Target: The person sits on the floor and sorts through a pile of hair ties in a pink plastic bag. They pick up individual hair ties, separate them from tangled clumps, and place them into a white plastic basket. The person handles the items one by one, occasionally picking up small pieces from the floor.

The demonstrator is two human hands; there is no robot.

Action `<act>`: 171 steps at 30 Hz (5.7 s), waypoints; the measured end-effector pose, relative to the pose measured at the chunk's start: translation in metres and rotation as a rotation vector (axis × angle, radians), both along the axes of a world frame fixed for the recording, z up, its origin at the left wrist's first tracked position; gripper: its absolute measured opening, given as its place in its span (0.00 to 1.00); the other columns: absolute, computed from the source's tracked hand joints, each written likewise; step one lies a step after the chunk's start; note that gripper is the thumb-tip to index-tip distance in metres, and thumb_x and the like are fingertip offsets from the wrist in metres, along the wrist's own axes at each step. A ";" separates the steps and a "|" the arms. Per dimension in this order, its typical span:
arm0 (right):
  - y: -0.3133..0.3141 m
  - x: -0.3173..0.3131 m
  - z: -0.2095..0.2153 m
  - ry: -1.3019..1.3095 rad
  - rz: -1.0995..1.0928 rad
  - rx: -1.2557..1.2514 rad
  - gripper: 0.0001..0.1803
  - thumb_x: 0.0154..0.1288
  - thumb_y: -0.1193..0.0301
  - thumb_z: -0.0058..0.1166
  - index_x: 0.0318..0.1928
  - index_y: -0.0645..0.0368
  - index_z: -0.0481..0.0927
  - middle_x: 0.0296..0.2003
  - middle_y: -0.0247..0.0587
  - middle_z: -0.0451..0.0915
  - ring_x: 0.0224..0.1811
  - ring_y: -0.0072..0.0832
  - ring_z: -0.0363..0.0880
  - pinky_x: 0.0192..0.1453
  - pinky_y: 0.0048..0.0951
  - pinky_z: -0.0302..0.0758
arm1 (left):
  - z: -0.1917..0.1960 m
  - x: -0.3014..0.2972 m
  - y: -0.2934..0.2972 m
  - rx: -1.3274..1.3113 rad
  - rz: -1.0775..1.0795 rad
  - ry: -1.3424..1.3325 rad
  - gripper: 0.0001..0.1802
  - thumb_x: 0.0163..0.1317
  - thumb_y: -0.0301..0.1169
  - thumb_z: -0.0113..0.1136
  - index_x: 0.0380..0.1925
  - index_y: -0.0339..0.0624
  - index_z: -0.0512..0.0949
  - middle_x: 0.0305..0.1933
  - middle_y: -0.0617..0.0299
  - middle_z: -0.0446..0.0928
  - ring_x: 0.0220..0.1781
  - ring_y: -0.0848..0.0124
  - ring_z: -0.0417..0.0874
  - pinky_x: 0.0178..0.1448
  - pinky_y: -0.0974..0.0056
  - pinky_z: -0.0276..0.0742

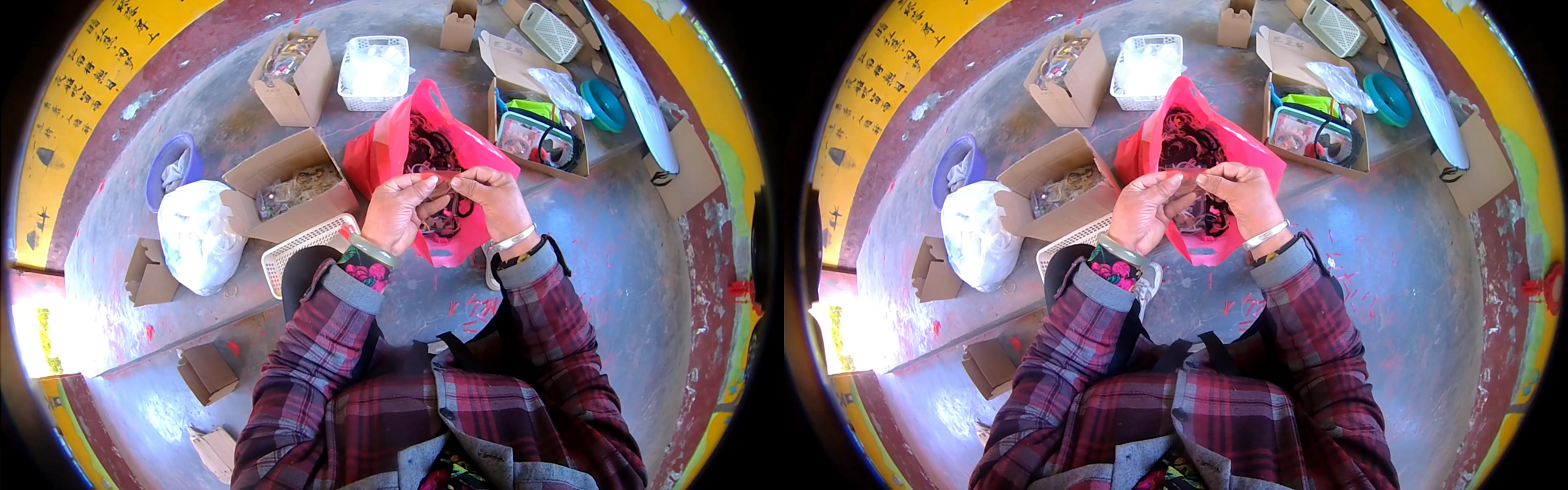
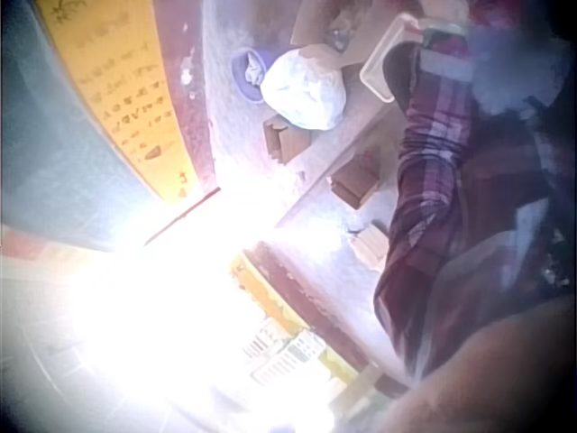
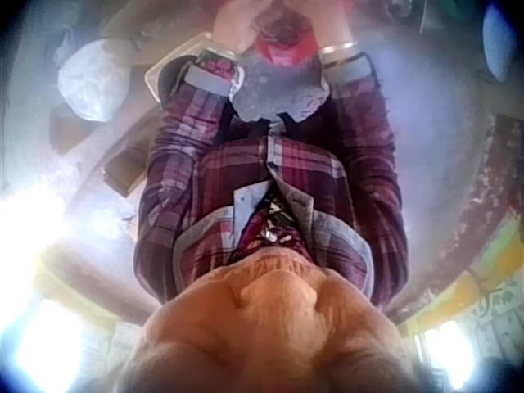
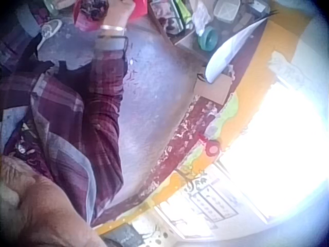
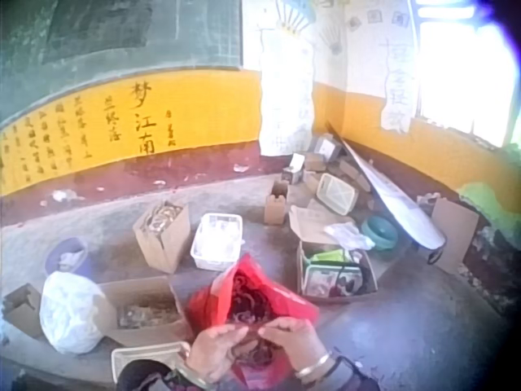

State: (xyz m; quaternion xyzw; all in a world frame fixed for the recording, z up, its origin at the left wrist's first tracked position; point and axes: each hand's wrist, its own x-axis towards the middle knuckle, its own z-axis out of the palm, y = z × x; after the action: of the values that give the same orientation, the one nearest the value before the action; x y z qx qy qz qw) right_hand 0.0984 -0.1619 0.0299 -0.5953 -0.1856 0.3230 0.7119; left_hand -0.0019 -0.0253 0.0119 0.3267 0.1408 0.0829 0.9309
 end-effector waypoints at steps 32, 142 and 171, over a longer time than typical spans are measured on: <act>0.001 -0.025 0.001 -1.170 -0.214 -0.299 0.04 0.50 0.76 0.55 0.30 0.58 0.80 0.26 0.41 0.77 0.30 0.39 0.77 0.33 0.33 0.74 | -0.024 0.003 -0.017 0.513 -0.043 0.083 0.12 0.65 0.24 0.44 0.44 0.30 0.74 0.39 0.60 0.76 0.39 0.73 0.79 0.43 0.71 0.77; 0.001 -0.028 0.002 -1.202 -0.244 -0.473 0.02 0.46 0.73 0.52 0.22 0.58 0.74 0.23 0.42 0.74 0.28 0.42 0.75 0.31 0.39 0.71 | -0.014 -0.002 -0.025 1.303 0.090 0.063 0.11 0.57 0.25 0.52 0.40 0.36 0.78 0.28 0.53 0.79 0.30 0.73 0.79 0.35 0.69 0.74; -0.097 0.037 0.021 -0.169 -0.359 -0.104 0.04 0.55 0.76 0.54 0.30 0.64 0.80 0.23 0.32 0.77 0.24 0.17 0.73 0.31 0.17 0.69 | -0.015 -0.001 -0.010 0.157 -0.116 0.001 0.12 0.65 0.26 0.45 0.41 0.27 0.74 0.43 0.50 0.77 0.47 0.63 0.78 0.54 0.64 0.75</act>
State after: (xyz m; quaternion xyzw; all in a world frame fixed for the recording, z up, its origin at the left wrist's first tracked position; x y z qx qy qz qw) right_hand 0.1353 -0.2592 0.0505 -0.6796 -0.1185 0.1489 0.7084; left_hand -0.0027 -0.0354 -0.0029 0.4064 0.1151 0.0394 0.9055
